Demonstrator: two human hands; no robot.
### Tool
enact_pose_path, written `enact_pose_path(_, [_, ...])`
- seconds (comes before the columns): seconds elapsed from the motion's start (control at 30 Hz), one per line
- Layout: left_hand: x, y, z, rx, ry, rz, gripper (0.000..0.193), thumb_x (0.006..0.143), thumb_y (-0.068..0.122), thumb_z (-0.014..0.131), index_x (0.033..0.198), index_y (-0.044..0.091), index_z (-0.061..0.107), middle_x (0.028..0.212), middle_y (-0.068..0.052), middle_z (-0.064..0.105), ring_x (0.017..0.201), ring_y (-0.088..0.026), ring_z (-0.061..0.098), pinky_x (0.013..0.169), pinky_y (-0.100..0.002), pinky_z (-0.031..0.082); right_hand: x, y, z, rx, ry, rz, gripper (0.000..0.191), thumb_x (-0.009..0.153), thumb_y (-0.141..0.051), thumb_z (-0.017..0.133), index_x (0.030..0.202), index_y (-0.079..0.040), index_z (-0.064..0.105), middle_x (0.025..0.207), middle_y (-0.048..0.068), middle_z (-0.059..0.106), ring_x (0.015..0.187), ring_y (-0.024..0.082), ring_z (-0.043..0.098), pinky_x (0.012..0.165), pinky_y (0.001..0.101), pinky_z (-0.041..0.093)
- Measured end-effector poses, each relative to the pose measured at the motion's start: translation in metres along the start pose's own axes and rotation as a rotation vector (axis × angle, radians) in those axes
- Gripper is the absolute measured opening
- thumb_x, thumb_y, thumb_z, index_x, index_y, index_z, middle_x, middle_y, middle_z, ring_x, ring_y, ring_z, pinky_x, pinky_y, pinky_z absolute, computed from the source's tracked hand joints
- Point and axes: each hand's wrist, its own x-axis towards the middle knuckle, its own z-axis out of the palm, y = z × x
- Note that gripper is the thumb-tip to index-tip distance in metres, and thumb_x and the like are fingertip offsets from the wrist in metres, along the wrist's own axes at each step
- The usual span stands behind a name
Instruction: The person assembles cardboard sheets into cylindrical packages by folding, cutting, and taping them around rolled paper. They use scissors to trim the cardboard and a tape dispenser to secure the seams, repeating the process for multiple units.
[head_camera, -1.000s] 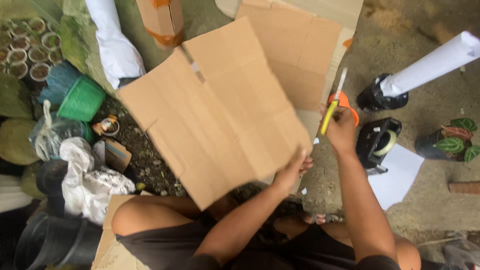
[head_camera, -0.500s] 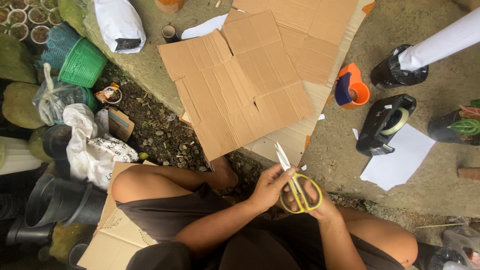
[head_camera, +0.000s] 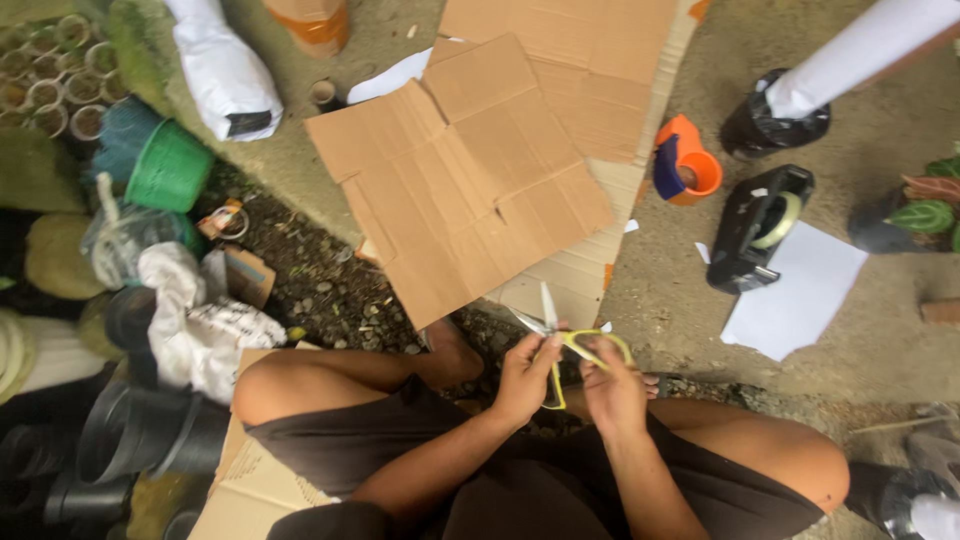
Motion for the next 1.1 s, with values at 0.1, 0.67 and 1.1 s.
enact_pose_path(0.1, [0.009,-0.002,0.006,-0.173,0.055,-0.094,0.030,0.109,0.024,0.063,0.117,-0.004,0.070,0.083,0.004,0.061,0.072,-0.005,0.052,0.065,-0.022,0.043,0.004,-0.002,0.018,-0.014,-0.041,-0.072,0.039,0.107,-0.016,0.060,0.139,0.005,0.053,0.127,0.011,0.064,0.111,0.017,0.063,0.100,0.0305,0.050])
enact_pose_path(0.67, [0.043,0.079,-0.146,0.534,0.837,0.204,0.076,0.081,0.022,0.084,0.133,0.002,0.033,0.115,-0.019,0.057,0.086,-0.030,0.052,0.074,-0.045,0.043,-0.008,-0.020,0.020,-0.344,0.073,-0.071,0.042,0.110,-0.028,0.046,0.142,-0.001,0.050,0.119,0.014,0.069,0.103,0.024,0.070,0.091,0.0373,0.056])
enact_pose_path(1.1, [0.061,0.183,-0.102,0.883,0.429,1.133,0.021,0.106,0.009,0.062,0.122,0.002,0.073,0.093,-0.003,0.056,0.087,-0.014,0.054,0.068,-0.028,0.045,-0.032,-0.064,0.009,-0.342,0.077,-0.214,0.041,0.111,-0.023,0.048,0.142,0.003,0.051,0.119,0.016,0.068,0.102,0.024,0.070,0.091,0.0374,0.057])
